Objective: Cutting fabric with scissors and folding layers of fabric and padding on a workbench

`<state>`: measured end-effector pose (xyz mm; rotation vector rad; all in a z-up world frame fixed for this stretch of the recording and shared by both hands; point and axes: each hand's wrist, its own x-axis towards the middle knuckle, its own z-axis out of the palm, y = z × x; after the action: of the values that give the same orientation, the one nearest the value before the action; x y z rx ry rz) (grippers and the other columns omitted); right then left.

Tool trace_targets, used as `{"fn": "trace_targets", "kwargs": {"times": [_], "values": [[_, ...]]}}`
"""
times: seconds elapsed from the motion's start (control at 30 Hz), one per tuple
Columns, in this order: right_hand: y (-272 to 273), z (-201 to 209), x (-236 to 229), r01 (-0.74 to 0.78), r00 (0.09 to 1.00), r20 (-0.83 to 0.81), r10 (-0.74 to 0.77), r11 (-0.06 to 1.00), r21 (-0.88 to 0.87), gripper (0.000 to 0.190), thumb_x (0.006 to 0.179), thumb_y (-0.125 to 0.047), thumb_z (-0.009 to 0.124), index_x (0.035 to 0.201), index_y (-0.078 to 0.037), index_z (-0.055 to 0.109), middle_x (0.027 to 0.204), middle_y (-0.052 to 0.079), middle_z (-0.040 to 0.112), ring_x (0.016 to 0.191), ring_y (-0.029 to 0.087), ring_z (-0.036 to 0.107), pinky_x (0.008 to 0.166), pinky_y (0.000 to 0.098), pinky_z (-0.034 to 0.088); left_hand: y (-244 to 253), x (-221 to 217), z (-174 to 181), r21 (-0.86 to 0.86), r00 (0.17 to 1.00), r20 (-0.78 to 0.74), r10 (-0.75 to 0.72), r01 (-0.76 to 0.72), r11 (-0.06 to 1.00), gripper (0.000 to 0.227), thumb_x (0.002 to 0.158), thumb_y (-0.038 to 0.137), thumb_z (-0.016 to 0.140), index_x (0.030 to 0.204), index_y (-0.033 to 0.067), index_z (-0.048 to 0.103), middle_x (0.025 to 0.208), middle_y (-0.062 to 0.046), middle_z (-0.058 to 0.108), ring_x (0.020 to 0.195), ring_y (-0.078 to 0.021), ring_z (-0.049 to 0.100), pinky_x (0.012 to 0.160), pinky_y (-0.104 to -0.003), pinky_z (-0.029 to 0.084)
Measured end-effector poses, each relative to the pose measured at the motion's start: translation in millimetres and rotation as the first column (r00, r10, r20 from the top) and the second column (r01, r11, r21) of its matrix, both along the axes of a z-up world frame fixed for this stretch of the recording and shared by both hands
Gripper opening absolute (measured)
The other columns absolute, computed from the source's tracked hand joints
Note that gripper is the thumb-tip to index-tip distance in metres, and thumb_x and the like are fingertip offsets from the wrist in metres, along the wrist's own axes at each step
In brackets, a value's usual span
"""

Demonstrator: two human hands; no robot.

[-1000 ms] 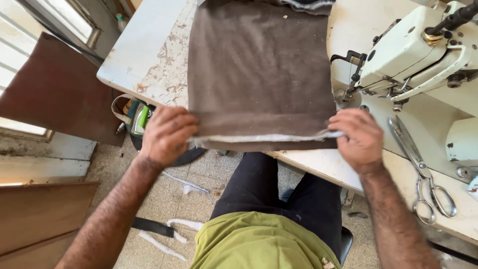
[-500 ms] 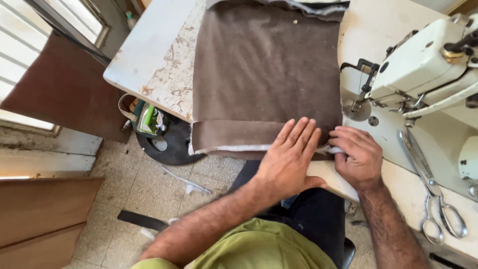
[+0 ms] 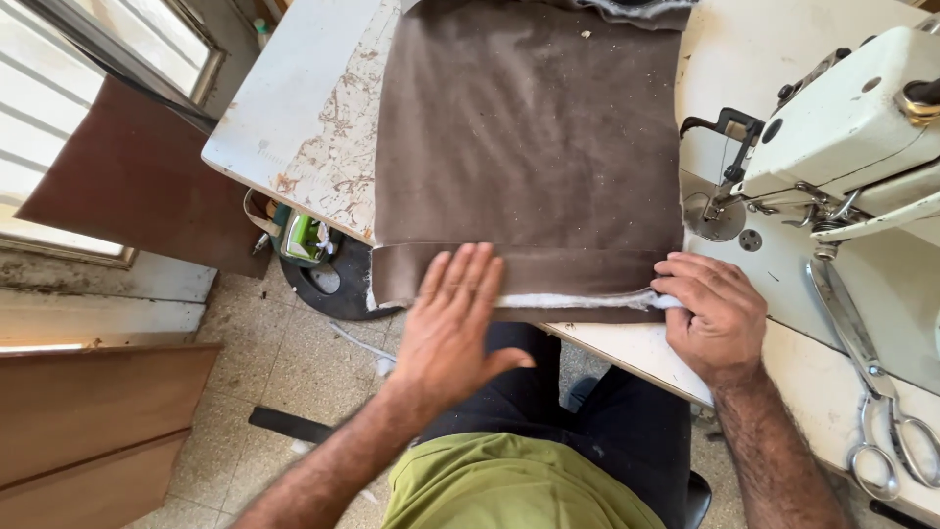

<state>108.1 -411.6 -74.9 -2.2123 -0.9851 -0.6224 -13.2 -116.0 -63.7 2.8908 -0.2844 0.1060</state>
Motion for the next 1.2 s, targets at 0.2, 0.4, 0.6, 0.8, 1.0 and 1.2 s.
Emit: {"fn": "trace_targets", "kwargs": {"times": [0.2, 0.4, 0.6, 0.8, 1.0, 1.2], "values": [[1.5, 8.1, -2.6, 0.01, 1.0, 0.018, -0.01, 1.0, -0.023, 0.029, 0.077, 0.012, 0.058, 0.086, -0.007, 0.076, 0.1, 0.008, 0.077, 0.104, 0.032, 0.074, 0.093, 0.0436, 0.057, 14.1, 19.7, 45.7, -0.005, 0.994, -0.063, 0.089, -0.089, 0.996, 0.127, 0.075, 0.089, 0.064, 0.157, -0.0003, 0.027, 0.166, -0.023, 0.021, 0.156, -0.0359, 0.015, 0.128, -0.05, 0.003], [2.3, 4.4, -1.9, -0.004, 1.0, 0.011, 0.004, 1.0, -0.016, 0.018, 0.083, 0.005, 0.062, 0.09, -0.005, 0.076, 0.103, 0.01, 0.077, 0.103, 0.033, 0.074, 0.093, 0.0458, 0.056, -64.0, 123.2, 27.4, -0.188, 0.99, 0.065, -0.127, 0.137, 0.973, 0.122, 0.076, 0.088, 0.05, 0.156, -0.0026, 0.032, 0.166, -0.026, 0.028, 0.157, -0.0388, 0.022, 0.132, -0.052, 0.012], [6.7, 12.2, -3.6, 0.049, 0.999, -0.009, -0.049, 0.999, -0.009, 0.016, 0.091, 0.005, 0.065, 0.088, -0.008, 0.075, 0.105, 0.008, 0.077, 0.104, 0.035, 0.074, 0.088, 0.0483, 0.057, -49.7, 143.4, 15.9, 0.018, 0.983, -0.184, -0.025, 0.029, 0.999, 0.13, 0.074, 0.097, 0.042, 0.16, 0.0014, 0.027, 0.17, -0.019, 0.019, 0.16, -0.0315, 0.013, 0.132, -0.046, 0.003], [3.2, 1.6, 0.6, 0.013, 1.0, 0.006, -0.013, 1.0, -0.003, 0.018, 0.089, 0.005, 0.063, 0.088, -0.009, 0.075, 0.104, 0.006, 0.077, 0.104, 0.034, 0.074, 0.09, 0.0463, 0.057, -8.3, 124.0, 12.3, 0.071, 0.984, -0.176, 0.034, -0.021, 0.997, 0.132, 0.074, 0.098, 0.044, 0.161, -0.0002, 0.026, 0.171, -0.02, 0.018, 0.16, -0.0326, 0.012, 0.132, -0.046, 0.003], [0.9, -1.4, 1.6, 0.02, 1.0, 0.021, -0.02, 1.0, 0.006, 0.018, 0.089, 0.003, 0.063, 0.087, -0.009, 0.075, 0.103, 0.006, 0.077, 0.102, 0.033, 0.074, 0.091, 0.046, 0.057, 22.8, 118.8, 15.8, 0.119, 0.974, -0.206, 0.097, -0.073, 0.99, 0.131, 0.076, 0.097, 0.047, 0.162, 0.0003, 0.024, 0.171, -0.02, 0.016, 0.16, -0.0329, 0.011, 0.131, -0.046, 0.001], [2.6, -0.9, 3.5, 0.01, 0.998, 0.054, -0.011, 1.0, 0.01, 0.021, 0.087, 0.005, 0.061, 0.085, -0.01, 0.075, 0.099, 0.005, 0.077, 0.1, 0.032, 0.074, 0.089, 0.0454, 0.057, 41.4, 119.9, 18.8, 0.136, 0.958, -0.21, 0.192, -0.166, 0.977, 0.134, 0.075, 0.1, 0.04, 0.162, -0.0007, 0.021, 0.172, -0.02, 0.014, 0.16, -0.0331, 0.008, 0.131, -0.046, -0.001]]}}
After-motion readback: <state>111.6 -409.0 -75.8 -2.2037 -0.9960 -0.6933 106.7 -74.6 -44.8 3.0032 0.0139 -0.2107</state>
